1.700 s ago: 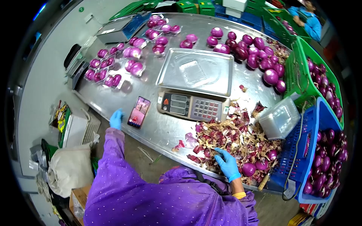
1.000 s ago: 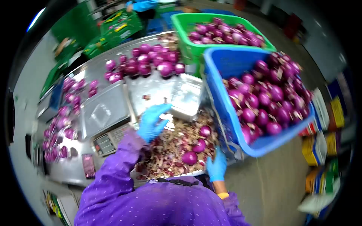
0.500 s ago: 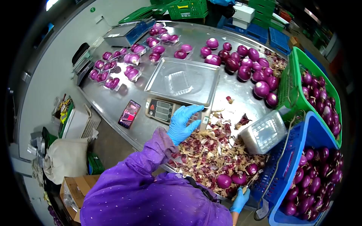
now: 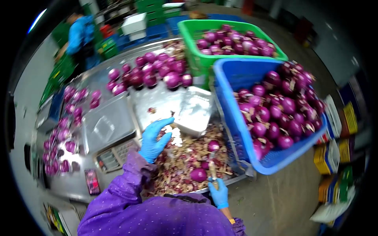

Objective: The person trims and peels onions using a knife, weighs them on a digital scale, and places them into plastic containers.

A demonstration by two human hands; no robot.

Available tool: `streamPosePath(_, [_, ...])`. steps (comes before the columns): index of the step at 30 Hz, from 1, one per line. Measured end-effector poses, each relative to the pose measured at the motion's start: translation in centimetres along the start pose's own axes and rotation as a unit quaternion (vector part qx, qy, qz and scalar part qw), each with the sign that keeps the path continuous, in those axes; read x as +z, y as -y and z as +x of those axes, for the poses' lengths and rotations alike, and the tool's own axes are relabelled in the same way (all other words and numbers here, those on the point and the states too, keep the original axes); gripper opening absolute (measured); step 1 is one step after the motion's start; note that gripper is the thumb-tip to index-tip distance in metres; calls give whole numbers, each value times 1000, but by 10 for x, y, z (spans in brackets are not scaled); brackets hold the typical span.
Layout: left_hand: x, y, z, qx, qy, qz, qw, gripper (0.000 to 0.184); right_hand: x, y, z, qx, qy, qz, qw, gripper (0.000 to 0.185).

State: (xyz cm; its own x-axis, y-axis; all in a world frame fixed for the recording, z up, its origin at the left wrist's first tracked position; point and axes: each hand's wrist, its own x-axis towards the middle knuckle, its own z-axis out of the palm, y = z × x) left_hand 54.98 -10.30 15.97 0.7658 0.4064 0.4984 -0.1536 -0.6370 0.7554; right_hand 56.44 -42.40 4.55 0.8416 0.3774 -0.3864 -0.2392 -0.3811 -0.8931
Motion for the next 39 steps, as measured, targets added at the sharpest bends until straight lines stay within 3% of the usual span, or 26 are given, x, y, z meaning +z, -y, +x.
streamPosePath(1, [9,-1,10,28,11,14,999,41,-1,2,4,27,14,5,1000,17])
streamPosePath(2, [19,-5,19,53,21,27,998,42,-4,-8,13,-53,11,-73,996,21])
streamPosePath(5, [36,-40,48,80,28,-19,996,40,-19,-1,26,-71,70,-95,991,24])
streamPosePath(8, [53,-43,72,58,86,59,993,43,-28,6,46,-78,127,-113,982,25])
streamPosePath(10, [74,-32,75,98,158,119,975,49,-33,8,55,-44,164,-93,981,25])
streamPosePath(12, [87,-39,78,148,199,176,953,50,-40,20,61,-73,187,-144,969,28])
streamPosePath(16, [85,-92,145,152,43,15,987,44,-40,15,78,-138,210,-93,963,28])
streamPosePath(18, [98,-132,182,216,138,57,965,43,-28,-18,93,-164,255,-79,950,25])
streamPosePath(20, [135,-140,214,208,306,83,925,43,1,-90,113,-220,249,-75,940,24])
streamPosePath(21, [165,-134,221,186,368,66,909,47,-7,-92,97,-194,252,-50,947,24])
streamPosePath(22, [193,-121,234,180,423,71,885,51,-6,-86,110,-189,312,-152,919,25])
streamPosePath(24, [254,-111,247,184,465,190,845,65,-37,-69,94,-149,339,-117,921,25])
streamPosePath(31, [405,-146,245,52,426,249,868,99,-108,-67,70,-38,287,-8,957,24])
streamPosePath(34, [434,-137,243,69,388,261,881,101,-120,-64,77,-18,274,15,961,24])
streamPosePath(39, [432,-127,248,7,352,120,928,96,-129,-53,88,-17,265,30,964,25])
